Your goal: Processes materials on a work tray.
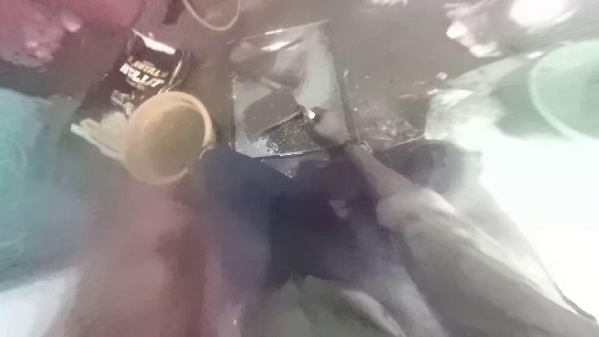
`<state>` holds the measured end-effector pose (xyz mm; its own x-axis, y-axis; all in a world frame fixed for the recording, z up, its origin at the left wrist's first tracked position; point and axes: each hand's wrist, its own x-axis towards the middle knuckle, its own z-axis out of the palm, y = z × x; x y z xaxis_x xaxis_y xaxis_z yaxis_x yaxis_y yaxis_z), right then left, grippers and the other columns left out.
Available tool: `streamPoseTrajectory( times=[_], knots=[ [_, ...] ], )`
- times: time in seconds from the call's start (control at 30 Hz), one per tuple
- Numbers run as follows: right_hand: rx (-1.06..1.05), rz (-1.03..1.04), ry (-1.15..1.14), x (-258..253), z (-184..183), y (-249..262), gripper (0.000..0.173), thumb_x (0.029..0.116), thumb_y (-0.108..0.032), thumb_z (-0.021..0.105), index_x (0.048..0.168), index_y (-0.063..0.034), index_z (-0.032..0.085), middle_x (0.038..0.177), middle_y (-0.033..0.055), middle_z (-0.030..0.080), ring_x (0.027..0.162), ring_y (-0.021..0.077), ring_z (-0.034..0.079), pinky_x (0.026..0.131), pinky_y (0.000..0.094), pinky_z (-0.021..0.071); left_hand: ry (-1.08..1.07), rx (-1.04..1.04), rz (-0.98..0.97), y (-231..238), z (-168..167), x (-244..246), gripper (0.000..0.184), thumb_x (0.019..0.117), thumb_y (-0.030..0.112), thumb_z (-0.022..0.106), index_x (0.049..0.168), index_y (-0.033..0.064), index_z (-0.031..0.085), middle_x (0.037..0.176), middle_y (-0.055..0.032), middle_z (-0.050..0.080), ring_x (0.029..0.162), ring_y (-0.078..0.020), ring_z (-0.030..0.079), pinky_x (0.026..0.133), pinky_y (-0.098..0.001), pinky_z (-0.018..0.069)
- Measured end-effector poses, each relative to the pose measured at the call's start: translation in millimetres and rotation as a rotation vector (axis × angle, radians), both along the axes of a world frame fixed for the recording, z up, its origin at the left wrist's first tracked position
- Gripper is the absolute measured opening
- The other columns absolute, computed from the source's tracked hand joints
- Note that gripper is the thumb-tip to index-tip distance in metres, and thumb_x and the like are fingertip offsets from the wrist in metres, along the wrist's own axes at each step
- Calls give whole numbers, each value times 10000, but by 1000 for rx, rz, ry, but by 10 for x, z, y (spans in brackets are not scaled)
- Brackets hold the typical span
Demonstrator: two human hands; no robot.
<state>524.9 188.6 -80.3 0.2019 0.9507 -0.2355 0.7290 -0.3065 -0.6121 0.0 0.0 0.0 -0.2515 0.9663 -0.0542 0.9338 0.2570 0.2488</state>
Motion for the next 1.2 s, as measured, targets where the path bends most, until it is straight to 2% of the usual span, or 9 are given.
streamPoseTrajectory(
  times=[0.07,0.13,0.23,0.3,0.37,0.5,0.7,0.93,1.2],
  knots=[
    [3,-53,87,-1,13,31,360,1021,-404,620,1263,-144,678,1061,161,732,980,349,714,877,627,557,8,247,-116,370,-53,-151,333,1028,289,617,1199,28,734,1091,-143,764,977,-230,748,934,-434,600],
    [-5,-95,155,-21,58,3,359,1059,-387,540,1288,-139,663,1084,166,725,991,344,710,879,616,557,60,315,-188,854,199,208,325,1027,311,614,1183,65,758,1108,-154,767,1030,-282,740,969,-494,559],
    [7,-180,276,-51,165,-88,332,1083,-293,476,1299,-130,670,1137,164,715,1040,323,691,915,582,540,197,229,-418,1567,498,1032,360,1048,343,579,1174,46,739,1105,-266,726,1065,-479,692,934,-703,502],
    [16,-244,333,-45,145,-126,321,1057,-218,498,1320,-116,652,1146,170,706,1030,317,686,903,567,546,258,236,-564,1965,480,1487,405,1065,430,536,1162,87,728,1052,-233,719,972,-457,702,817,-696,537],
    [-1,-287,360,-24,117,-121,356,1041,-172,525,1378,-117,627,1160,177,712,1019,323,700,900,563,557,259,114,-604,2252,629,2129,374,1038,366,602,1091,13,713,1024,-288,697,958,-509,681,791,-730,522],
    [50,-366,462,48,1,-40,403,1065,-180,475,1454,-140,574,1058,145,719,817,241,711,747,450,608,310,-6,-701,2756,520,3181,278,998,252,624,1131,36,739,1140,-281,710,1091,-505,676,897,-710,517],
    [51,-347,473,77,-33,74,421,1096,-249,451,1505,-192,535,975,112,745,728,217,718,691,425,621,248,-53,-595,3075,-427,3300,359,1004,306,620,1202,13,683,1176,-260,702,1110,-463,681,929,-676,532],
    [68,-324,490,43,-267,218,439,1081,-246,455,1514,-232,525,936,96,727,696,218,692,671,444,610,235,-80,-630,3050,-393,3207,302,1014,324,638,1214,120,734,1260,-159,703,1175,-382,673,988,-623,534],
    [110,-330,471,36,-246,146,390,1071,-224,466,1436,-198,601,1006,106,736,750,223,713,712,454,616,208,-55,-624,3015,-337,3226,246,1006,229,630,1140,55,741,1208,-194,712,1145,-395,682,988,-618,531]
  ],
)
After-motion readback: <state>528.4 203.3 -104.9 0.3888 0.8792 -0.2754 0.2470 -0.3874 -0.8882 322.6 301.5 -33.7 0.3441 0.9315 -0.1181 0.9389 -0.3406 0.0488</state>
